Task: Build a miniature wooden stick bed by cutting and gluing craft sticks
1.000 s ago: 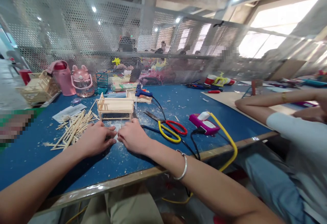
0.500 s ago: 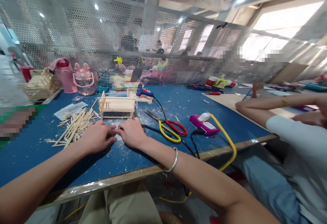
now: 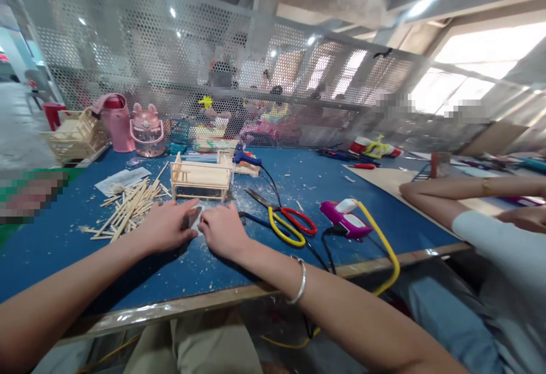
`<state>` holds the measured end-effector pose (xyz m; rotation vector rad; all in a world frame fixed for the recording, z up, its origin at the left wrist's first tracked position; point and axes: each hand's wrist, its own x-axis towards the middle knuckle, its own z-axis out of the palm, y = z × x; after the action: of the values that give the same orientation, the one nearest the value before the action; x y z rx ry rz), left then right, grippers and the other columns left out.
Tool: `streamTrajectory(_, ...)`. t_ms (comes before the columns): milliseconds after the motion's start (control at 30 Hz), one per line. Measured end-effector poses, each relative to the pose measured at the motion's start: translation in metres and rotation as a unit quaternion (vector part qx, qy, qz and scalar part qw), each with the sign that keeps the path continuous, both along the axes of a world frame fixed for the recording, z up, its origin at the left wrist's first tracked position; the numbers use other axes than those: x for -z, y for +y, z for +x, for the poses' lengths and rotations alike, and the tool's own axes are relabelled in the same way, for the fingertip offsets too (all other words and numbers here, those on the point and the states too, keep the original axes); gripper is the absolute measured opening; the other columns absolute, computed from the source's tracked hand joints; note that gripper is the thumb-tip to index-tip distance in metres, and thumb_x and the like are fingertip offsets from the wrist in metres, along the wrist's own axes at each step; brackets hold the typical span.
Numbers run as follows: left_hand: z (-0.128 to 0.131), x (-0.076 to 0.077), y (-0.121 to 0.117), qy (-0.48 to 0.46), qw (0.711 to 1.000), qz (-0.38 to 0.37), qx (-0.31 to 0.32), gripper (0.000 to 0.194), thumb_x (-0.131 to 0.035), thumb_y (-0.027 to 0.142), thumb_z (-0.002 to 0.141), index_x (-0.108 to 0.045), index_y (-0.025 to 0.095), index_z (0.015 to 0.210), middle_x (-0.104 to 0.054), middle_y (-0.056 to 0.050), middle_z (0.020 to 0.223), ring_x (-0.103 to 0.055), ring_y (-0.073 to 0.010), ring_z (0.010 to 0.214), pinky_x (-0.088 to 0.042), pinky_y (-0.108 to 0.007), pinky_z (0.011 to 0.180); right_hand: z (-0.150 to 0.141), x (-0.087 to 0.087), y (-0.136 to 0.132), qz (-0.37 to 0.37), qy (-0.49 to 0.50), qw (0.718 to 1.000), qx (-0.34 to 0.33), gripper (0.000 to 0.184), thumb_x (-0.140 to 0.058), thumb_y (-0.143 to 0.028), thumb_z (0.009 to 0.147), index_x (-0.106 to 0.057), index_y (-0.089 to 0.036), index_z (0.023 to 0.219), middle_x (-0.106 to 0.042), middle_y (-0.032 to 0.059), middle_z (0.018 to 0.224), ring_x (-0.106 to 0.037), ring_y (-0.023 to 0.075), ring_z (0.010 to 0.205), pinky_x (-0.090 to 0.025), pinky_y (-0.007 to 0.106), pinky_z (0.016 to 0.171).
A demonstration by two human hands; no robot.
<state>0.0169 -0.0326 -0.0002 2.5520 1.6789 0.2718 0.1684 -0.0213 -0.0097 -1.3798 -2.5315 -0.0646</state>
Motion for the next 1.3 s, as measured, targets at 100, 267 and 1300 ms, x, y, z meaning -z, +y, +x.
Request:
streamTrajectory(100,0.0,0.002,0.001,-0.008,1.0,-0.005,-0.022,0.071,-0.05,0.045,0.072,-0.029,0.018,0.134,-0.062,-0.016,0.109,-0.051,-0.0336,0.105,-0.036,-0.05,0.085,-0.002,0.0,0.005,0.0,0.003,1.0,0.017,0.017,-0.049,-0.022,0.081,-0.061,-0.015,0.07,-0.066,0.0047,0.074,-0.054,0.0166,0.076,-0.022,0.029,0.066)
streamTrajectory(267,0.001,0.002,0.0,0.0,1.0,-0.016,-0.016,0.07,-0.046,0.044,0.075,-0.025,0.018,0.136,-0.06,-0.016,0.112,-0.051,-0.0337,0.106,-0.036,-0.051,0.085,-0.001,0.0,0.0,0.002,-0.018,1.0,-0.009,0.017,-0.05,-0.023,0.081,-0.06,-0.015,0.07,-0.065,0.0048,0.072,-0.054,0.0167,0.074,-0.023,0.03,0.067)
streamTrajectory(1300,-0.024,-0.012,0.026,-0.319,0.923,0.152,-0.15,0.043,-0.046,0.031,0.079,-0.049,0.014,0.118,-0.059,-0.01,0.111,-0.057,-0.0191,0.085,-0.046,-0.033,0.075,-0.01,-0.022,0.056,-0.146,0.306,0.937,-0.081,0.022,-0.045,-0.026,0.08,-0.054,-0.016,0.063,-0.048,-0.0051,0.052,-0.042,0.0075,0.051,-0.031,0.02,0.053)
